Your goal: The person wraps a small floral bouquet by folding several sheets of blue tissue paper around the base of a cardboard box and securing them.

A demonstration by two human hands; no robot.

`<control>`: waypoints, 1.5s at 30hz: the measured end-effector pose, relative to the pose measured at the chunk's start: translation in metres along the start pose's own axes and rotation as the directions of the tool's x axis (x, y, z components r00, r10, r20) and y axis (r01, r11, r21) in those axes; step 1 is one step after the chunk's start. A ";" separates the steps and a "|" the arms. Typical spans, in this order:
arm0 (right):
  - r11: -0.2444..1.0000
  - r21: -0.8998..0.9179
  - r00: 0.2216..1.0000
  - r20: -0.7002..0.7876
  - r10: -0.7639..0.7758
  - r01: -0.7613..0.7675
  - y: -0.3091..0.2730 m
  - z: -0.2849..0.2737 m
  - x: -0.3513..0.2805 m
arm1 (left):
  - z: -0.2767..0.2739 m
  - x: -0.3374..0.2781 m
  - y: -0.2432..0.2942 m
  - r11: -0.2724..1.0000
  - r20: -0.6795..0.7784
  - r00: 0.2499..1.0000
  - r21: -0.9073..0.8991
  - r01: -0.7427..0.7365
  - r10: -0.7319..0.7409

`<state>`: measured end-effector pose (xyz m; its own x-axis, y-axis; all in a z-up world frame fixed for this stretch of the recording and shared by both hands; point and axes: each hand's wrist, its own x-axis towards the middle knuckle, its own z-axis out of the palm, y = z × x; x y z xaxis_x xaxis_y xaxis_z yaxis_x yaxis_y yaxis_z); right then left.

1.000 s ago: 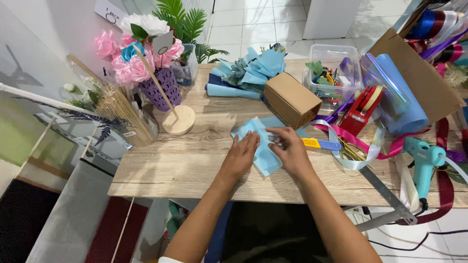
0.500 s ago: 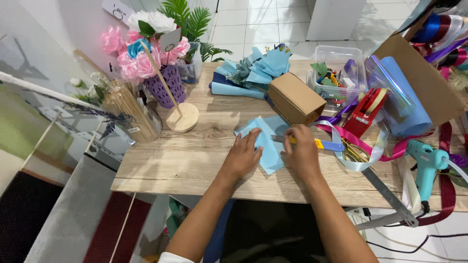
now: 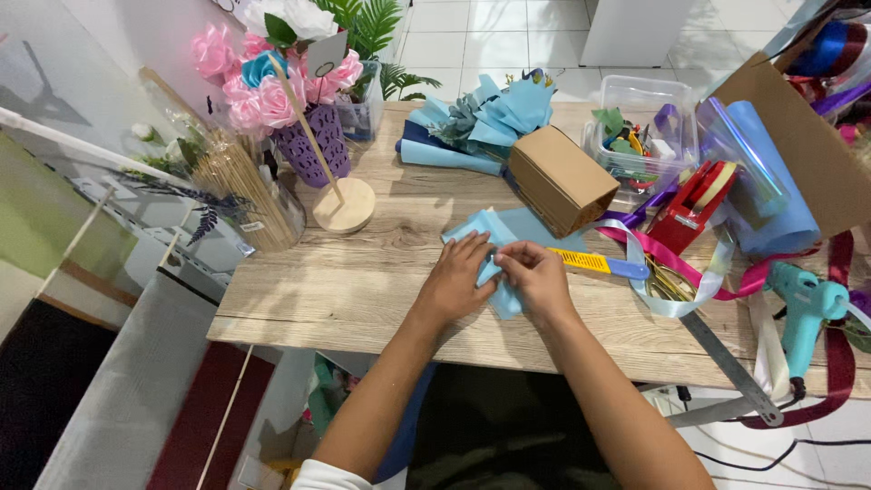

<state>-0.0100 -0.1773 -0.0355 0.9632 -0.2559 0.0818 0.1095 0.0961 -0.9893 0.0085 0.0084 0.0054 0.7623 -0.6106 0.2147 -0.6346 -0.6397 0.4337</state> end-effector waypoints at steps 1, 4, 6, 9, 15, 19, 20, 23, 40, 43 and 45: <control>1.000 -0.003 1.000 0.001 -0.003 0.003 -0.002 0.001 0.001 | 0.002 0.002 -0.004 1.000 -0.004 1.000 -0.001 -0.001 0.001; 0.998 -0.021 0.997 -0.054 0.053 -0.054 -0.005 -0.002 -0.025 | 0.025 -0.015 -0.010 0.999 -0.006 1.000 -0.039 -0.028 0.027; 0.983 -0.181 0.996 0.084 -0.013 0.028 -0.030 0.001 -0.014 | 0.029 -0.004 -0.025 0.992 -0.119 0.985 -0.016 -0.128 0.125; 0.992 -0.106 0.994 0.082 0.073 -0.064 -0.027 0.001 -0.010 | 0.018 0.003 -0.022 0.995 -0.057 0.993 0.015 -0.101 0.102; 0.977 -0.161 0.987 0.060 0.150 -0.138 -0.036 0.003 -0.009 | -0.004 -0.003 -0.002 1.000 0.034 0.999 -0.019 -0.011 0.012; 0.905 -0.397 0.980 0.054 0.192 -0.155 -0.047 0.007 -0.007 | -0.006 -0.003 0.001 1.000 0.060 0.998 -0.014 0.015 -0.014; 0.899 -0.406 0.978 0.049 0.203 -0.166 -0.045 0.007 -0.006 | -0.010 -0.004 0.004 0.999 0.084 0.996 -0.025 0.032 -0.030; 0.877 -0.456 0.980 0.048 0.195 -0.152 -0.045 0.006 0.002 | -0.024 -0.004 0.014 0.997 0.115 0.992 -0.044 0.057 -0.052; 0.783 -0.602 0.965 0.077 0.252 -0.156 -0.067 0.005 0.009 | -0.027 -0.005 0.017 0.995 0.149 0.986 -0.055 0.081 -0.072; 0.798 -0.578 0.961 0.082 0.263 -0.169 -0.065 0.003 0.013 | -0.029 -0.005 0.019 0.994 0.148 0.986 -0.059 0.090 -0.080; 0.777 -0.614 0.957 0.119 0.266 -0.140 -0.059 -0.002 0.021 | -0.031 -0.005 0.020 0.995 0.153 0.985 -0.047 0.090 -0.081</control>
<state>0.0030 -0.1901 0.0243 0.9798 -0.1051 -0.1703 -0.2000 -0.4801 -0.8541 -0.0038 0.0133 0.0396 0.7830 -0.6205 0.0427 -0.5570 -0.6690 0.4921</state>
